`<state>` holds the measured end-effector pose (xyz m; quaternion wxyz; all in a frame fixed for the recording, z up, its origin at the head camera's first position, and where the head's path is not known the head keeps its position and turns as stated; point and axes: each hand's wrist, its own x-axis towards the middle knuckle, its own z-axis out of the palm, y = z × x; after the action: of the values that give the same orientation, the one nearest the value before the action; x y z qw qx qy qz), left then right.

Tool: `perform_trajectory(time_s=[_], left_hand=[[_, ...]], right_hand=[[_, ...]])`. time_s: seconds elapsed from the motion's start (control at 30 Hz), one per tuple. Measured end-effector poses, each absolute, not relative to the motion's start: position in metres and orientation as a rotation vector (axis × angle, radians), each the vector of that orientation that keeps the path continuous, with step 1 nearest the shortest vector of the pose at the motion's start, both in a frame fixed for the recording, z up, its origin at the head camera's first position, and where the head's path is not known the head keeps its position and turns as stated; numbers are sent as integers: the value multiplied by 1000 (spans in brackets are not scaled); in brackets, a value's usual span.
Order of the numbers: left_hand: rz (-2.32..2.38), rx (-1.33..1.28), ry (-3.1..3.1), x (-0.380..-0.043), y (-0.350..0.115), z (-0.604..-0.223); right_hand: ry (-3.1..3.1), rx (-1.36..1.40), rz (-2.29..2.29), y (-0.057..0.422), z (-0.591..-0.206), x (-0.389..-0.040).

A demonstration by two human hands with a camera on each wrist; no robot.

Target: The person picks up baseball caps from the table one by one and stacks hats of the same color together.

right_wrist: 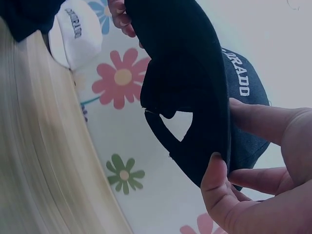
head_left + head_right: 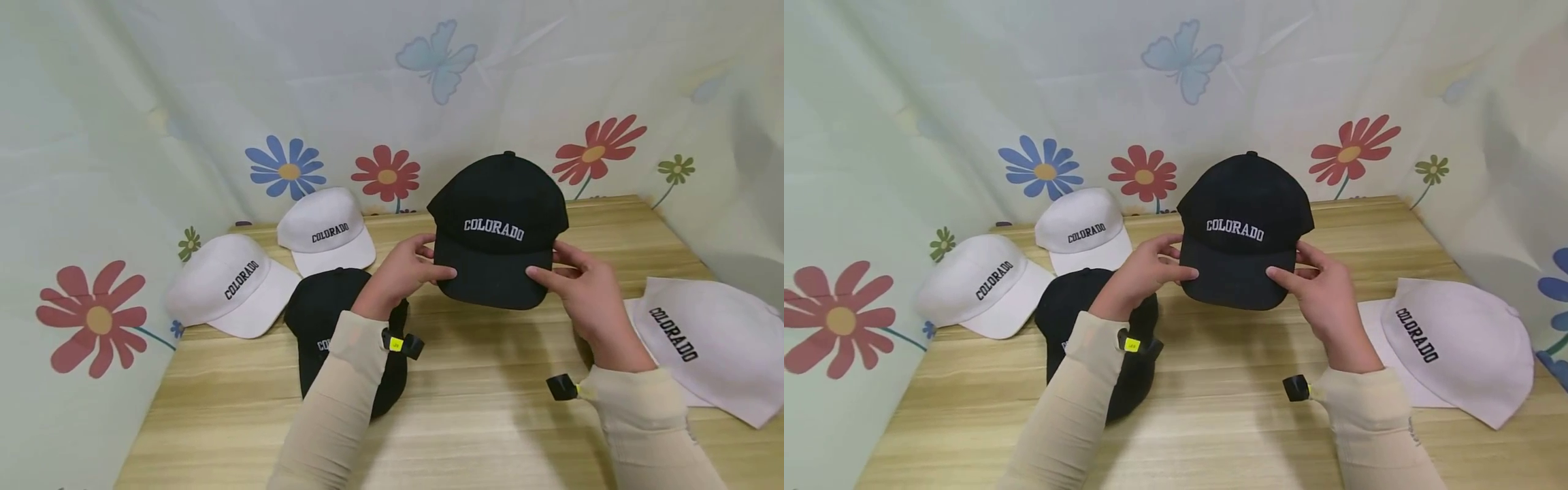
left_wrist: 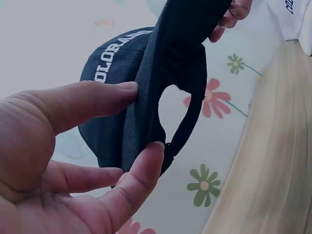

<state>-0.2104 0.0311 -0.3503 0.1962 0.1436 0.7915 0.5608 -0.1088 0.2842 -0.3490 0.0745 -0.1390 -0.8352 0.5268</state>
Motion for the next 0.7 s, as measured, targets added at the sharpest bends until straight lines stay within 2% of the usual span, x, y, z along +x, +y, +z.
perform_trajectory(time_s=[0.7], left_hand=[[1471, 296, 2373, -182, -31, -340]], right_hand=[[-2528, -221, 1644, 233, -352, -109]])
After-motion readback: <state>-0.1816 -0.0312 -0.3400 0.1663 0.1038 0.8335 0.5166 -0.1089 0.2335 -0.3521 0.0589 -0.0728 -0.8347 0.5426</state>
